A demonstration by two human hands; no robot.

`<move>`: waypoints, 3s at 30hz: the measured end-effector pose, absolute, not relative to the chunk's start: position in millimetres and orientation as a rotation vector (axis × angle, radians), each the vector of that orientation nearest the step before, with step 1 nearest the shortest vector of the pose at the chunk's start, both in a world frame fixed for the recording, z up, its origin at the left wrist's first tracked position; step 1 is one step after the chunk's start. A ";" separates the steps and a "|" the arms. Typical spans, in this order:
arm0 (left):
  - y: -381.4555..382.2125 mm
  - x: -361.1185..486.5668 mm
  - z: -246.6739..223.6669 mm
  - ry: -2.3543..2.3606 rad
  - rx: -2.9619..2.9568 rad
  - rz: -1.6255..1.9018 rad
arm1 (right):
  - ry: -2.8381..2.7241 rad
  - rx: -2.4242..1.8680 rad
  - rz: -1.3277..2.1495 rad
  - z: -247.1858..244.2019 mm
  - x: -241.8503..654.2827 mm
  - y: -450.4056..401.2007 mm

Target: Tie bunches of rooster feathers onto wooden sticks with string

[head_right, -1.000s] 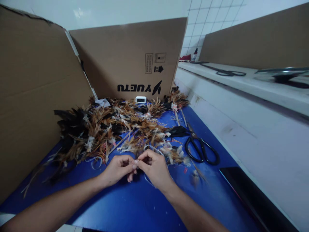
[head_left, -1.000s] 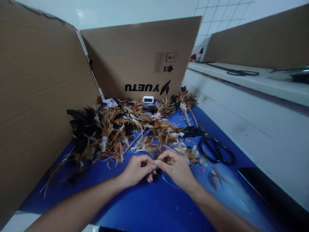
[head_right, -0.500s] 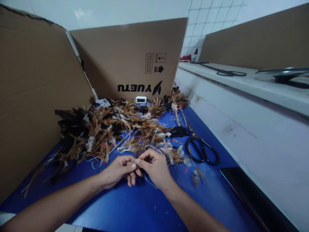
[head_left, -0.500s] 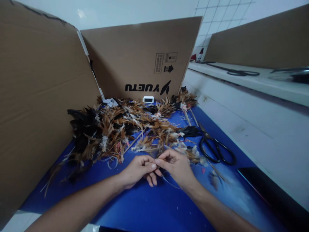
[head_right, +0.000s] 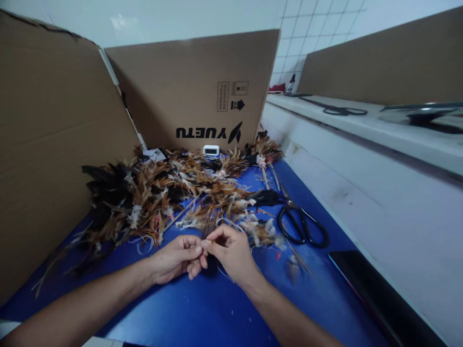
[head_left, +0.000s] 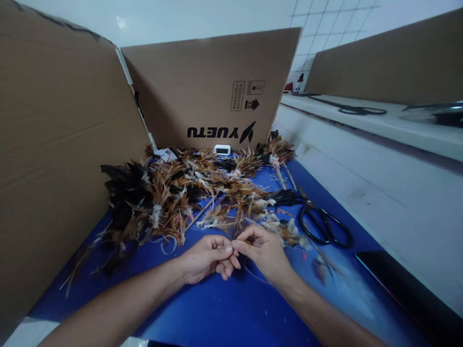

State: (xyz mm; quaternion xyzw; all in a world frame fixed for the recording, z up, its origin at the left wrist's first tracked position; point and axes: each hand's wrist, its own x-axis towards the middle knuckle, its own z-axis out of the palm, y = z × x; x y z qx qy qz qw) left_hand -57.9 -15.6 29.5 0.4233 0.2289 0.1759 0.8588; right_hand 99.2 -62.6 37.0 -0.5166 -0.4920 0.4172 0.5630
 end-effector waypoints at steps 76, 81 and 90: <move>-5.4 -58.3 35.2 0.720 1.117 0.750 | -1.436 -1.641 0.524 49.1 208.1 -39.5; -5.4 -57.7 37.2 0.730 1.115 0.744 | -1.234 -1.539 0.707 64.7 205.6 -45.4; -4.8 -58.0 34.8 0.722 1.119 0.745 | -1.145 -1.383 0.845 67.8 207.0 -49.9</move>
